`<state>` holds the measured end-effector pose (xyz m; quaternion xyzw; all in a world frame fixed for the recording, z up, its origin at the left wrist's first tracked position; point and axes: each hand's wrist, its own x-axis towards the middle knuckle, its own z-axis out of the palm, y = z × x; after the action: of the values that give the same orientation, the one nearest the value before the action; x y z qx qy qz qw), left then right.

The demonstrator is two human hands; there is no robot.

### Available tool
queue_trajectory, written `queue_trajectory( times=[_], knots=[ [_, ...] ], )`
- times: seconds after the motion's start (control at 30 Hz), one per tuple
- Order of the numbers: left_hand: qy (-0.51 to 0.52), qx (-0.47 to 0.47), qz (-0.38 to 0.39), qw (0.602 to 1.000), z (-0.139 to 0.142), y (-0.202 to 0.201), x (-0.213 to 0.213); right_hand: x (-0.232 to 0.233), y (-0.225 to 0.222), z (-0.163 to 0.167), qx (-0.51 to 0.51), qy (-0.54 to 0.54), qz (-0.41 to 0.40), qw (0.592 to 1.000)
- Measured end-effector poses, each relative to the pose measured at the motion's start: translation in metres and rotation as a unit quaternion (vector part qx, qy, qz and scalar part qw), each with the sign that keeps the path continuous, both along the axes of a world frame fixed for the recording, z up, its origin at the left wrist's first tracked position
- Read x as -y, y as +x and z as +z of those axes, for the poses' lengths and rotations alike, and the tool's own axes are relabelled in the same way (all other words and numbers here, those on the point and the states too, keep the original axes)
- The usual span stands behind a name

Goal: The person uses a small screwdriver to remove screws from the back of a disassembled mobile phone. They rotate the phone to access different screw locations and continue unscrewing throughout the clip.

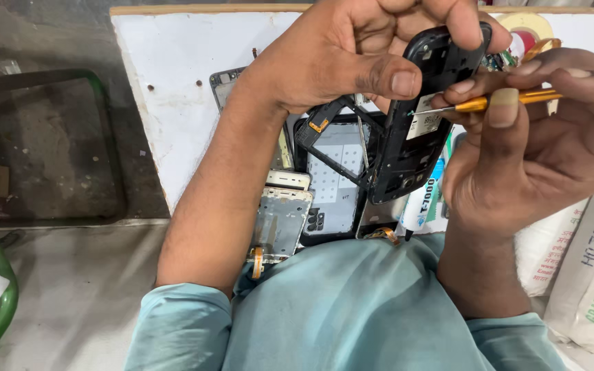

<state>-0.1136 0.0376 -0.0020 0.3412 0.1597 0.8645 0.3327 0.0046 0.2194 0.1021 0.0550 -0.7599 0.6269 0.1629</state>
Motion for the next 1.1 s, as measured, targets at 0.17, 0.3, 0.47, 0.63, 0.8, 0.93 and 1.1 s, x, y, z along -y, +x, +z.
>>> queue_trajectory(
  times=[0.17,0.3,0.47,0.63,0.8,0.93,1.1],
  knots=[
    [-0.008,-0.011,0.017,1.0,-0.0019,0.0009,-0.0004,0.0005,0.0011,0.0012,-0.002,0.003,-0.001,1.0],
    [-0.01,-0.014,0.015,1.0,-0.0004,0.0002,0.0004,0.0011,0.0012,0.0009,-0.003,0.005,-0.001,1.0],
    [0.01,0.007,-0.005,1.0,0.0017,0.0016,-0.0006,0.0022,0.0008,-0.0009,-0.003,0.005,-0.001,1.0],
    [0.009,0.0,-0.002,1.0,0.0014,-0.0005,-0.0013,0.0034,-0.0005,-0.0023,-0.004,0.006,-0.003,1.0],
    [0.012,0.009,-0.008,1.0,0.0011,0.0004,-0.0006,0.0037,-0.0016,-0.0026,-0.006,0.006,-0.001,1.0],
    [0.007,0.004,0.001,1.0,0.0004,0.0001,0.0001,0.0038,-0.0021,-0.003,-0.006,0.006,-0.002,1.0],
    [0.004,0.008,-0.001,1.0,0.0002,-0.0002,0.0,0.0038,-0.0023,-0.003,-0.006,0.007,-0.002,1.0]
  ],
)
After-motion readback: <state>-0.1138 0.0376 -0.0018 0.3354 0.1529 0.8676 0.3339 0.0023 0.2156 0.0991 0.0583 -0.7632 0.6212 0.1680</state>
